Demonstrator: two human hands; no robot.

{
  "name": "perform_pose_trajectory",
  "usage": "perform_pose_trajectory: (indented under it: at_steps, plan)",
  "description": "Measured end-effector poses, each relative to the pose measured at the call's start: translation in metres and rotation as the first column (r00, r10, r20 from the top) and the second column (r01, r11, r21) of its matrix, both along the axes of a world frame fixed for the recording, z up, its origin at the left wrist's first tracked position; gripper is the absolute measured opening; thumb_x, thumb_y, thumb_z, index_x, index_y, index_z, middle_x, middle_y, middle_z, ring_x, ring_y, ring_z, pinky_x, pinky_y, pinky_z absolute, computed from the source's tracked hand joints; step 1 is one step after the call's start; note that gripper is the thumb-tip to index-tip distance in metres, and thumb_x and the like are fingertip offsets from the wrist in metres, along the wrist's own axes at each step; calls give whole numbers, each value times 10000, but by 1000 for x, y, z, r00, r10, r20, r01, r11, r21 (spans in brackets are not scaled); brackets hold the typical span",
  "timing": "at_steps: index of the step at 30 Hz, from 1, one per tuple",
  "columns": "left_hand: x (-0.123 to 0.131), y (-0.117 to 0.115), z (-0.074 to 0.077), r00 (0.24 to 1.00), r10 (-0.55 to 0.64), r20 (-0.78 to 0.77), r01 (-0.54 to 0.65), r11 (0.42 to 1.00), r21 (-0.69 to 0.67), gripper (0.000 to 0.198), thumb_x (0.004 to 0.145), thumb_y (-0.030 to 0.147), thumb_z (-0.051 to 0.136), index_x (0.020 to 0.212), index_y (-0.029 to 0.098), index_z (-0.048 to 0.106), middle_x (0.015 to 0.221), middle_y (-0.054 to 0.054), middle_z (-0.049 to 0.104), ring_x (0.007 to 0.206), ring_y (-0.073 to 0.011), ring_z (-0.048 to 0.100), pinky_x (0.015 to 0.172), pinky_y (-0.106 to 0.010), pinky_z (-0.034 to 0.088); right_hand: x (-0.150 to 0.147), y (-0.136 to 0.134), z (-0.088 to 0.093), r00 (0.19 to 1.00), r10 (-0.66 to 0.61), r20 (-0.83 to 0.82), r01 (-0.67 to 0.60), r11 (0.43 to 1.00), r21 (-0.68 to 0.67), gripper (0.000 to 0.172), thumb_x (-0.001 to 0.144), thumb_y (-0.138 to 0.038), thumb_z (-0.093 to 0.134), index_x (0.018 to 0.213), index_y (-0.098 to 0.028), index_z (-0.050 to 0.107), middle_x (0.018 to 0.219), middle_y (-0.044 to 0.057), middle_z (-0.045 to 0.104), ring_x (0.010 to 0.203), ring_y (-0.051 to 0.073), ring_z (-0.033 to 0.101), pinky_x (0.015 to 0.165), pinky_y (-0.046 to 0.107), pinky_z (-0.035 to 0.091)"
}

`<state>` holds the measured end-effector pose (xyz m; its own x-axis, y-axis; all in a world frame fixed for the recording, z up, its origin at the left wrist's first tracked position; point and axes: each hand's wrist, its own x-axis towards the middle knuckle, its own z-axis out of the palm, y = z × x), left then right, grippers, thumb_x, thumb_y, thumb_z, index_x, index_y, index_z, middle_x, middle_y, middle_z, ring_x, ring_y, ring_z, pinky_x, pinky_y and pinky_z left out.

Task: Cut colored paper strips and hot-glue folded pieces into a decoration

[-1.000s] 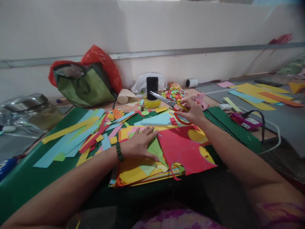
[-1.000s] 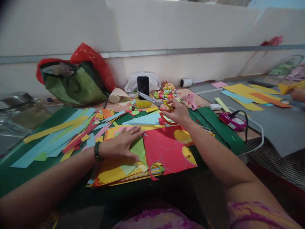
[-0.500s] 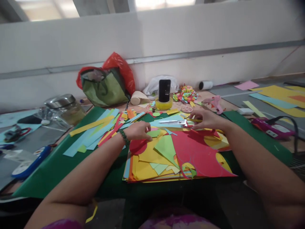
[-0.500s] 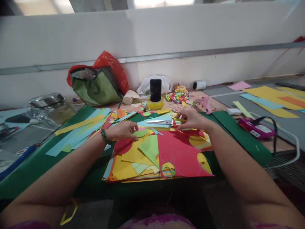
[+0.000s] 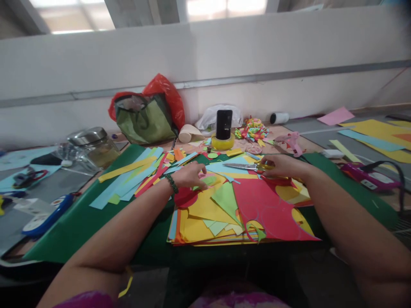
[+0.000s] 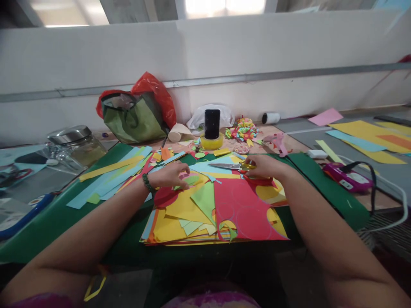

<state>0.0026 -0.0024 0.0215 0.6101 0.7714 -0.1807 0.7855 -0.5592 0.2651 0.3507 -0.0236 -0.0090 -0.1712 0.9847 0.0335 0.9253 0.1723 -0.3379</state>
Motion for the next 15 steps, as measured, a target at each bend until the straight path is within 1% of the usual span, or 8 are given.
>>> perform_pose_trajectory:
  at_steps: [2, 3, 6, 7, 9, 11, 13, 15]
  plan:
    - [-1, 2, -1, 1000, -11, -27, 12, 999, 41, 578, 664, 497, 692, 1121, 151, 621, 1070, -113, 624, 965, -256, 571, 757, -287, 420, -4, -1, 4, 999, 19, 49, -19, 1000, 12, 305, 624, -352, 717, 893, -211, 695, 808, 68, 702, 730, 252, 639, 599, 325, 457]
    - [-2, 4, -2, 999, -13, -44, 15, 999, 41, 602, 686, 504, 671, 1164, 143, 609, 1078, -121, 626, 973, -260, 573, 767, -289, 419, -8, -3, 7, 996, 42, 75, -45, 998, 40, 289, 639, -353, 709, 889, -209, 701, 835, 80, 707, 767, 263, 642, 628, 335, 463]
    - [-5, 8, -4, 998, -10, -70, 13, 999, 47, 572, 719, 465, 635, 1180, 128, 608, 1035, -117, 646, 942, -259, 586, 735, -287, 415, -31, -17, 23, 981, 165, 105, -178, 975, 134, 268, 734, -396, 652, 915, -208, 713, 936, 101, 712, 885, 281, 632, 727, 356, 463]
    - [-6, 10, -5, 998, -5, -65, 8, 999, 47, 544, 724, 444, 626, 1165, 126, 614, 1023, -114, 653, 930, -255, 590, 722, -284, 413, -41, -24, 28, 974, 209, 89, -219, 967, 130, 287, 770, -417, 624, 951, -213, 712, 965, 98, 713, 888, 272, 631, 735, 352, 462]
    - [-7, 11, -5, 998, 24, -53, -21, 999, 42, 494, 729, 409, 614, 1135, 128, 622, 1024, -110, 662, 904, -242, 598, 695, -275, 413, -62, -38, 38, 957, 280, 70, -284, 957, 55, 345, 808, -468, 596, 1024, -221, 705, 1001, 96, 712, 869, 259, 639, 722, 342, 461]
    - [-7, 12, -5, 997, 53, -58, -50, 997, 51, 448, 724, 384, 611, 1096, 133, 629, 1027, -108, 666, 879, -230, 603, 668, -267, 408, -81, -49, 44, 941, 326, 93, -326, 945, -22, 381, 806, -498, 609, 1056, -225, 699, 1050, 103, 704, 897, 270, 646, 725, 343, 461]
    - [-6, 11, -3, 995, 66, -76, -60, 995, 74, 408, 716, 360, 609, 1057, 138, 631, 1003, -102, 670, 854, -224, 602, 637, -261, 397, -97, -52, 44, 928, 344, 142, -337, 939, -71, 396, 791, -491, 639, 1072, -216, 689, 1158, 117, 674, 954, 292, 645, 740, 350, 464]
    - [-5, 9, -2, 994, 72, -86, -66, 995, 76, 385, 715, 342, 595, 1042, 141, 623, 962, -89, 672, 816, -216, 598, 608, -258, 387, -109, -47, 39, 929, 325, 179, -311, 945, -100, 400, 783, -484, 658, 1065, -202, 683, 1261, 128, 628, 990, 308, 642, 736, 351, 469]
